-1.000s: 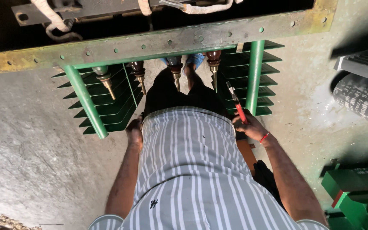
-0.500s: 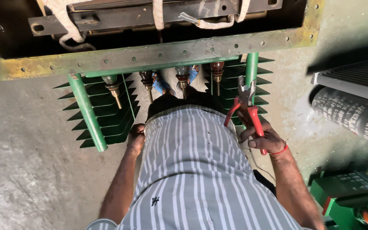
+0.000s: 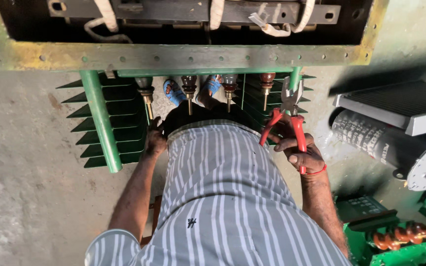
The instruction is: The person uses pliers to strip and adjust white insulated wires on a large electrical component. They repeatedly cut wire ends and manipulate connections within the equipment housing.
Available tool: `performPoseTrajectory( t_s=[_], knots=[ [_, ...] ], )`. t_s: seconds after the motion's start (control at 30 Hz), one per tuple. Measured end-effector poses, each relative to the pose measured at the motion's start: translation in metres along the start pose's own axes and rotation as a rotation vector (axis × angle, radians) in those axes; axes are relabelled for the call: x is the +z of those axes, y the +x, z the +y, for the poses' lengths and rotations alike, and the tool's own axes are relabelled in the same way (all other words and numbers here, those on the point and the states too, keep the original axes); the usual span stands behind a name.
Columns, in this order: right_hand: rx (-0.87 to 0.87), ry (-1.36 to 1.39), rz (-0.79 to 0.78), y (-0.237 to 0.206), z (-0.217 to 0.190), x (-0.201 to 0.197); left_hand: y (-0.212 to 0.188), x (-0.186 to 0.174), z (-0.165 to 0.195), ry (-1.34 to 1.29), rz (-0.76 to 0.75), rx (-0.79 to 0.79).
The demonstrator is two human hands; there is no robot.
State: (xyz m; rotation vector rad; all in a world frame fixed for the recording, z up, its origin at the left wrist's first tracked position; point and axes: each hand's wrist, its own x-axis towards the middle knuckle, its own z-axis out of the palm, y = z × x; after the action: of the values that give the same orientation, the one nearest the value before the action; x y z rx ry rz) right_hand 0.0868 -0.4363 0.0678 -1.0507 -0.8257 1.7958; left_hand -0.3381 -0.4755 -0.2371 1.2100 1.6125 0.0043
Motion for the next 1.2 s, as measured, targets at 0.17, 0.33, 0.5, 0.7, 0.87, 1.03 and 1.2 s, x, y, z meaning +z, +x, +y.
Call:
performPoseTrajectory(
  t_s=[0.17, 0.33, 0.5, 0.7, 0.87, 1.03, 1.2],
  knots=[
    [0.001, 0.058, 0.064, 0.010, 0.005, 0.026, 0.006, -0.033, -0.010, 0.455, 0.318, 0.614],
    [0.009, 0.039, 0.147, 0.014, 0.011, 0.041, -0.015, -0.036, -0.001, 0.353, 0.485, 0.480],
    [0.039, 0.066, 0.178, 0.016, 0.016, 0.043, -0.050, -0.032, -0.018, 0.150, 0.504, 0.376],
    [0.092, 0.056, 0.160, 0.017, 0.018, 0.028, -0.087, -0.041, -0.040, -0.130, 0.613, 0.464],
    [0.112, 0.021, 0.071, 0.018, 0.018, 0.004, -0.121, -0.053, -0.017, -0.128, 0.667, 0.446],
    [0.121, 0.005, 0.014, 0.014, 0.017, -0.024, -0.143, -0.058, 0.019, -0.467, 0.662, 0.326],
    [0.134, 0.008, -0.032, 0.007, 0.016, -0.050, -0.135, -0.068, 0.020, -0.992, 0.468, 0.085]
  ],
)
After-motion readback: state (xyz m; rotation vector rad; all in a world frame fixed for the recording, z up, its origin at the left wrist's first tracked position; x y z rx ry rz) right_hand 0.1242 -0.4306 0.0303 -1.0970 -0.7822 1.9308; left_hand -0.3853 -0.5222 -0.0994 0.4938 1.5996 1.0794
